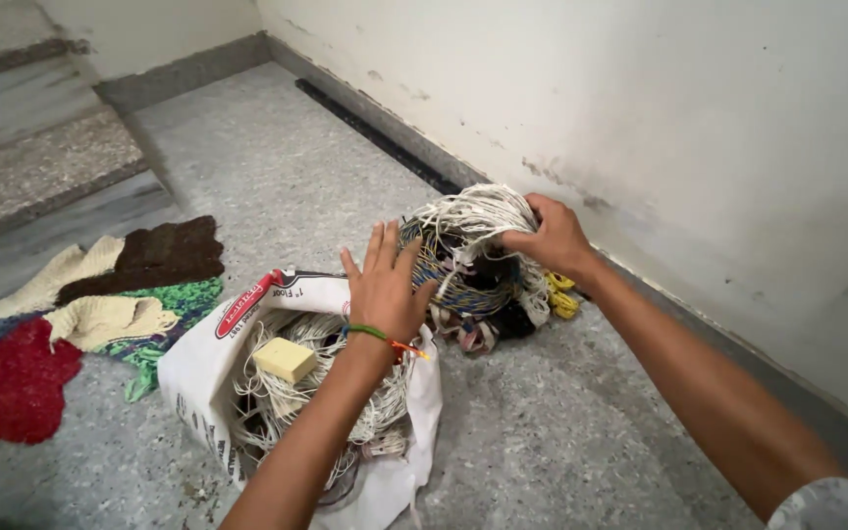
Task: The person sorts through bundles of white and colored string decorations on the floor, picking up different tangled groups, placing some into a white bag, and gathering others into a pile.
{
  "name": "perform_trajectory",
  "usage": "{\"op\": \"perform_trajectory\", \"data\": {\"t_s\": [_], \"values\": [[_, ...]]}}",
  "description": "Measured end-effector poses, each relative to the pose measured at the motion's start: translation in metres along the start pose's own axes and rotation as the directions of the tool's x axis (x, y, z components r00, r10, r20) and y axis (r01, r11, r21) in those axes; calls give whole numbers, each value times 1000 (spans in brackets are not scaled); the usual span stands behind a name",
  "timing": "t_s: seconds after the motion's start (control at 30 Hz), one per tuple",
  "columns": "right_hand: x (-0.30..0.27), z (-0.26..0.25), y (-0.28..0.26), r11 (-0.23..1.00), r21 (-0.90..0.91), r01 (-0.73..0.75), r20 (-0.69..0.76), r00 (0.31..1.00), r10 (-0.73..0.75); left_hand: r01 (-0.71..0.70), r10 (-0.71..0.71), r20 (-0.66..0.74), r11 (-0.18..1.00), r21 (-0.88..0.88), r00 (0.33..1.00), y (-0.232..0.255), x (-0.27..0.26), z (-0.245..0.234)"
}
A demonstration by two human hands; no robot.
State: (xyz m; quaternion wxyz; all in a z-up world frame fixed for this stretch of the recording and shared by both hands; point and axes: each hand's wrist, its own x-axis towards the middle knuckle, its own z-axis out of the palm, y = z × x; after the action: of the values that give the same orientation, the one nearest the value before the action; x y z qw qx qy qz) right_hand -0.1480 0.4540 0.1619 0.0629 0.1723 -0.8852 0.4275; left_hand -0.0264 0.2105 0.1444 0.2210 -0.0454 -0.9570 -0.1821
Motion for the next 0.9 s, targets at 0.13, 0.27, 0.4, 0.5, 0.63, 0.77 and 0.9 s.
{"op": "perform_trajectory", "data": {"t_s": [0.13,0.27,0.4,0.5,0.63,0.77,0.9], "values": [[-2,-17,-38,975,208,-81,66,995,69,27,-27,8,1000,13,1000,3,1,-12],[0,-46,-68,984,170,57,188,978,-89,97,-98,57,995,31,993,15,6,-24],[-11,-51,-88,986,155,67,278,954,-109,132,-133,114,991,18,985,30,9,-42],[-21,-51,-100,984,166,64,348,930,-119,138,-139,165,990,18,976,40,10,-58],[-29,-53,-119,957,250,150,408,880,-244,115,-117,167,993,24,979,53,9,-76],[-33,-55,-138,946,212,247,427,847,-317,134,-125,102,987,-93,987,57,7,-87],[-35,-55,-156,875,443,195,467,783,-411,-65,-19,-189,900,-431,982,42,7,-88]]}}
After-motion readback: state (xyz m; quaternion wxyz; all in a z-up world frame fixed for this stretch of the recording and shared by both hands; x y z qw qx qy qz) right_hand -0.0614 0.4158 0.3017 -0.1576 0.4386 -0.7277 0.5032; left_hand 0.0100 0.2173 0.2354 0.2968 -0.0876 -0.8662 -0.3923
